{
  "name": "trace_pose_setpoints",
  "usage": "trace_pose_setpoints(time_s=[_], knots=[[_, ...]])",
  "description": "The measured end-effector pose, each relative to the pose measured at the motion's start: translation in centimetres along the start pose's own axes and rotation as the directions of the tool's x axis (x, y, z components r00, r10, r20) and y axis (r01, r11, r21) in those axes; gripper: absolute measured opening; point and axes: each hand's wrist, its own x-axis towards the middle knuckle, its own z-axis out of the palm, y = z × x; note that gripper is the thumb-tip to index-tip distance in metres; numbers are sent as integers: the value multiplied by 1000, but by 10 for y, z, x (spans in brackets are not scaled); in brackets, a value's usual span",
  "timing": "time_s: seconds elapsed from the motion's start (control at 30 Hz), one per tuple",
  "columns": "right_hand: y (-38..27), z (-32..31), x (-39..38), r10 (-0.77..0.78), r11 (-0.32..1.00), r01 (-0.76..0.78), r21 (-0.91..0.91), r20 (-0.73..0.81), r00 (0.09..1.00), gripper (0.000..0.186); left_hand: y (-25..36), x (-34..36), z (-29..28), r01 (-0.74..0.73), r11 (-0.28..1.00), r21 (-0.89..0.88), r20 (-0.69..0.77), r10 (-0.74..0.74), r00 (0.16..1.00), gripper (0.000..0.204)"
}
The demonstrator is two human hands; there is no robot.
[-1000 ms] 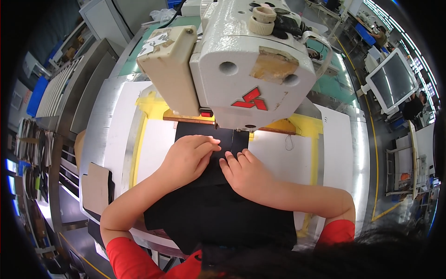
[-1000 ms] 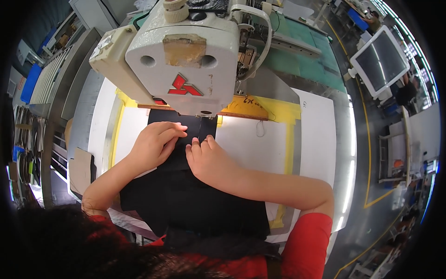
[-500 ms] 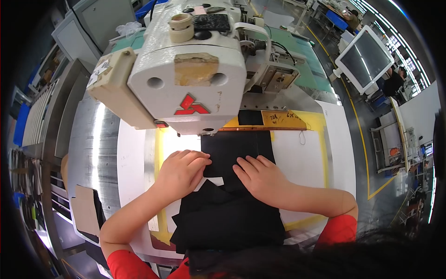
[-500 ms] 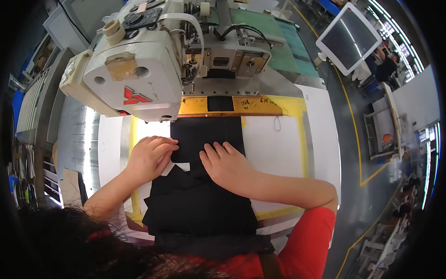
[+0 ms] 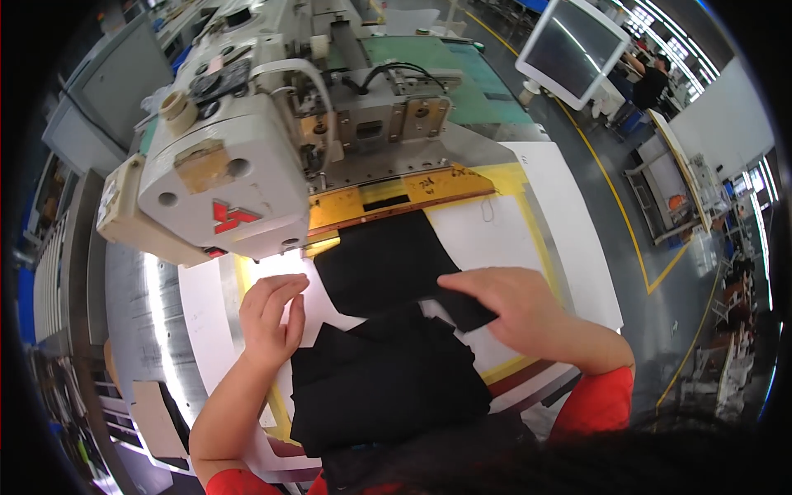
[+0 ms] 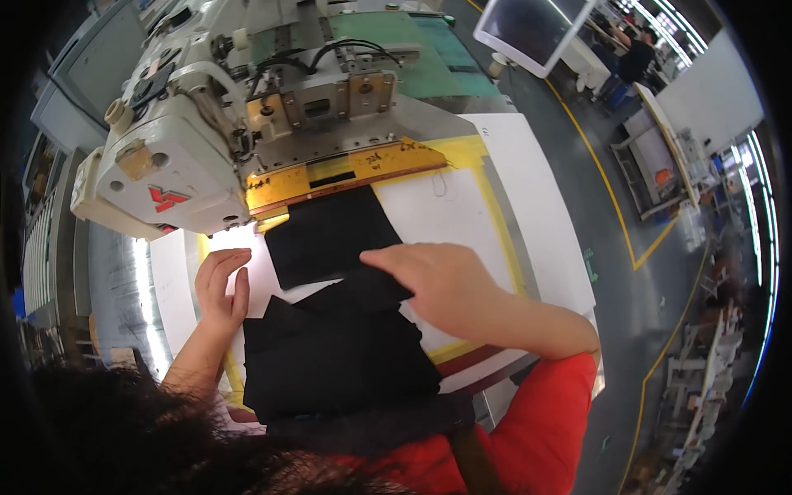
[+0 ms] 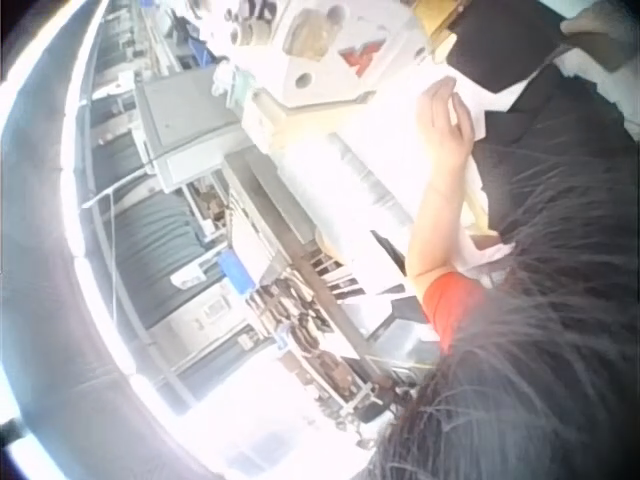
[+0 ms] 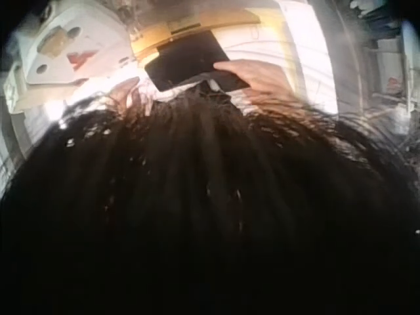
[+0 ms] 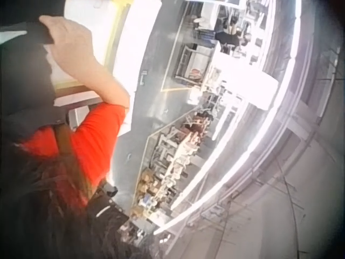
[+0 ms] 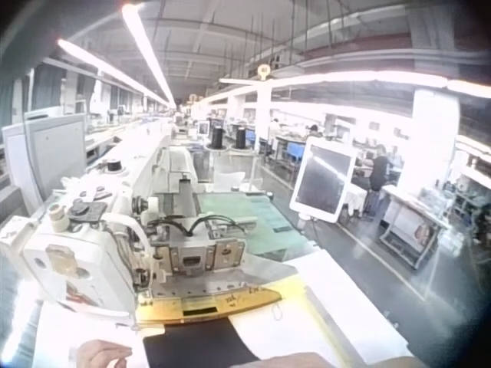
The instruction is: The person is using an industrial sewing machine to join pieces of black fabric together.
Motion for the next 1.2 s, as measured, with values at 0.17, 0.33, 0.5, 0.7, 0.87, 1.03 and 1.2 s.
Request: trace_pose_setpoints(time_s=[0.17,0.33,0.5,0.7,0.87,1.03,1.2], knots=[[83,-66,-58,626,767,-631,119,-358,693,29,0,-3,-2,51,998,43,59,-53,997,24],[171,-172,-199,307,320,-917,-239,-890,338,30,-3,-6,6,120,993,5,111,-120,987,19],[158,-168,-287,150,283,-939,-197,-957,247,25,-31,-29,11,239,968,-74,144,-227,963,19],[177,-34,-377,529,336,-939,-77,-809,256,27,-24,-24,8,19,1000,11,154,-20,988,18],[168,110,-415,828,97,-995,9,-556,76,31,-73,-59,18,138,983,123,213,-162,964,18],[159,127,-417,996,-35,-999,-23,-87,-33,23,-60,-39,28,109,991,75,189,-122,974,18],[176,0,-331,612,340,-916,213,-790,43,23,-7,-9,-4,72,997,-10,154,-70,986,21]])
